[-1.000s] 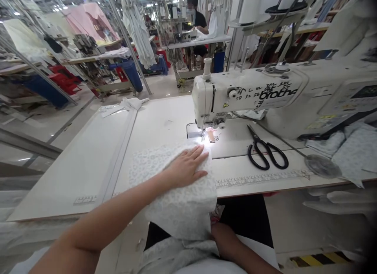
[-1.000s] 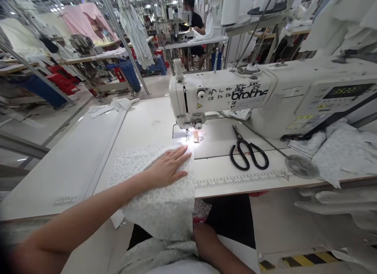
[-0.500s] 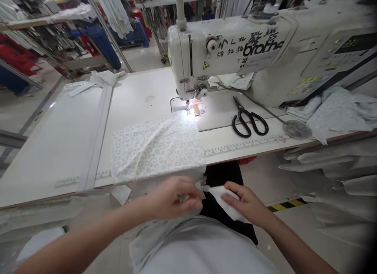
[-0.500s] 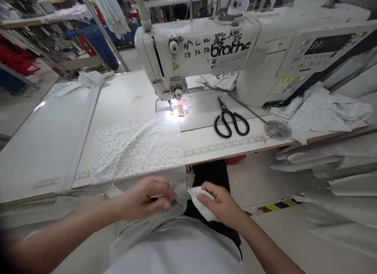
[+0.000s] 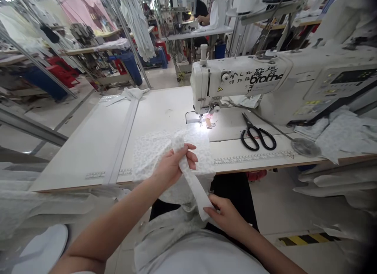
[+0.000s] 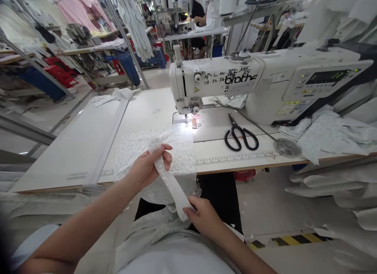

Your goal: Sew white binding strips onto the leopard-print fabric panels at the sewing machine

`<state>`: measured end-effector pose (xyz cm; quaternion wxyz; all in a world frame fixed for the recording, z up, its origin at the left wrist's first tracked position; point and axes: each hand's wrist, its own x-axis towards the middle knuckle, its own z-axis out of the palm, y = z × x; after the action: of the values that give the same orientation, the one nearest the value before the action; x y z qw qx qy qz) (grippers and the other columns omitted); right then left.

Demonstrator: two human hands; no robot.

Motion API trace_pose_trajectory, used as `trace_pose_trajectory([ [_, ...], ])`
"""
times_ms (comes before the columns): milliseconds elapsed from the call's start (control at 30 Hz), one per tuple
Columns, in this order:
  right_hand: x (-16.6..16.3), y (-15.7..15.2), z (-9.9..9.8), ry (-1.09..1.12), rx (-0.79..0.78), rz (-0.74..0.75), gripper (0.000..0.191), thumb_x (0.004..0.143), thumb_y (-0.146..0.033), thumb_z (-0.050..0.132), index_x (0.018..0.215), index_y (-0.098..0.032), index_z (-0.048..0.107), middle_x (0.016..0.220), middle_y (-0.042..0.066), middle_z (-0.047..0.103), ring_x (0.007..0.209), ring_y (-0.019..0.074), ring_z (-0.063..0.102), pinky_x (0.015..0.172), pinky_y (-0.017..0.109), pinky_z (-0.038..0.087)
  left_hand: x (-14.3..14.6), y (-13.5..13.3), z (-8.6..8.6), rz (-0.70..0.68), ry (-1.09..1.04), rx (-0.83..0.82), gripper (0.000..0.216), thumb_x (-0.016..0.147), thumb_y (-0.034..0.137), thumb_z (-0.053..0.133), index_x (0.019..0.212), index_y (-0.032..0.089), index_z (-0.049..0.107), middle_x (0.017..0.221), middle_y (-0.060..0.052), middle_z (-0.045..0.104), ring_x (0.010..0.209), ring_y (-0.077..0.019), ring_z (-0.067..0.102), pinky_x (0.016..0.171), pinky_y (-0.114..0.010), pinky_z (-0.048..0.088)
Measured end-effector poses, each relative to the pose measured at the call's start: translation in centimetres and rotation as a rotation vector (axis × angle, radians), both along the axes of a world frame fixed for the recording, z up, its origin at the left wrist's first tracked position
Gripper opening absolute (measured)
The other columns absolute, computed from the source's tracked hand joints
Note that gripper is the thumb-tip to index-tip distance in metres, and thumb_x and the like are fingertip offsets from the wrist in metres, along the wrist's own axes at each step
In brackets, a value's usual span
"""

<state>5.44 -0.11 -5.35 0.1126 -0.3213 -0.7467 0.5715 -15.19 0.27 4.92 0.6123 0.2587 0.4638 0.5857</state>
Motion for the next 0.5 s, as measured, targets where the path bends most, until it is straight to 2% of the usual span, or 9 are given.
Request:
trace_pose_trajectory([
  [67,-0.6,0.3,0.0,0.038,-0.017,-0.016,0.025,0.082,-0.024,0.048,0.061,-0.019,0.035,0.06,-0.006,0.033,0.056,0.0096,0.032,0.051,0.022,0.026,-0.4,0.3,0.4,-0.021,0.051,0.077,0.029,0.086,0.043,0.053,0.081,0.016,0.063,0.067,-0.001,0.061,0.054,-0.01,0.056,0.058,-0.024,0.044],
  [133,-1.5,0.6,1.1,0.078,0.013,-0.031,0.026,0.083,-0.025,0.049,0.062,-0.02,0.034,0.059,-0.006,0.031,0.055,0.0093,0.031,0.05,0.022,0.025,-1.0,0.7,1.5,-0.009,0.094,0.169,0.047,0.087,0.051,0.047,0.06,0.015,0.059,0.059,-0.001,0.055,0.056,-0.0101,0.053,0.06,-0.024,0.044],
  [233,-3.5,0.8,4.0,0.174,0.115,-0.025,0.02,0.084,-0.026,0.049,0.067,-0.019,0.043,0.061,-0.006,0.037,0.056,0.0099,0.036,0.051,0.022,0.028,-2.6,1.6,4.1,0.044,0.106,0.221,0.065,0.088,0.061,0.03,0.042,0.016,0.042,0.041,0.001,0.031,0.042,-0.0079,0.035,0.05,-0.024,0.037],
  [300,-5.3,0.9,6.3,0.281,0.142,0.027,0.006,0.083,-0.025,0.052,0.081,-0.019,0.052,0.07,-0.003,0.048,0.064,0.0117,0.044,0.056,0.022,0.034,-3.5,2.1,5.8,0.126,0.108,0.209,0.066,0.088,0.064,0.023,0.043,0.019,0.038,0.037,0.003,0.015,0.037,-0.0082,0.022,0.044,-0.023,0.03],
  [367,-7.1,1.1,8.3,0.422,0.087,0.059,0.022,0.081,-0.027,0.057,0.102,-0.021,0.052,0.088,0.0,0.056,0.077,0.0146,0.05,0.064,0.024,0.04,-3.7,2.5,6.8,0.193,0.114,0.193,0.063,0.087,0.065,0.022,0.046,0.02,0.037,0.037,0.004,0.008,0.035,-0.0086,0.017,0.041,-0.024,0.026],
  [400,-8.0,1.3,9.1,0.494,0.031,0.047,0.032,0.08,-0.029,0.059,0.109,-0.021,0.049,0.094,0.001,0.056,0.082,0.0157,0.051,0.068,0.025,0.041,-3.5,2.8,6.9,0.185,0.107,0.178,0.061,0.087,0.065,0.022,0.047,0.021,0.037,0.037,0.005,0.006,0.034,-0.0085,0.015,0.04,-0.024,0.024],
  [433,-8.7,1.5,9.5,0.547,-0.033,0.023,0.036,0.078,-0.031,0.061,0.11,-0.021,0.048,0.094,0.002,0.056,0.082,0.0159,0.051,0.068,0.026,0.042,-3.1,3.0,6.7,0.146,0.091,0.162,0.06,0.086,0.065,0.023,0.048,0.021,0.037,0.037,0.005,0.005,0.033,-0.0083,0.013,0.038,-0.024,0.023],
  [500,-9.4,2.0,9.7,0.575,-0.15,-0.005,0.027,0.078,-0.036,0.063,0.095,-0.019,0.052,0.077,-0.001,0.055,0.067,0.0133,0.05,0.059,0.025,0.041,-2.1,3.3,5.7,0.042,0.027,0.152,0.057,0.085,0.064,0.026,0.051,0.021,0.04,0.036,0.006,0.008,0.032,-0.0078,0.013,0.038,-0.025,0.026],
])
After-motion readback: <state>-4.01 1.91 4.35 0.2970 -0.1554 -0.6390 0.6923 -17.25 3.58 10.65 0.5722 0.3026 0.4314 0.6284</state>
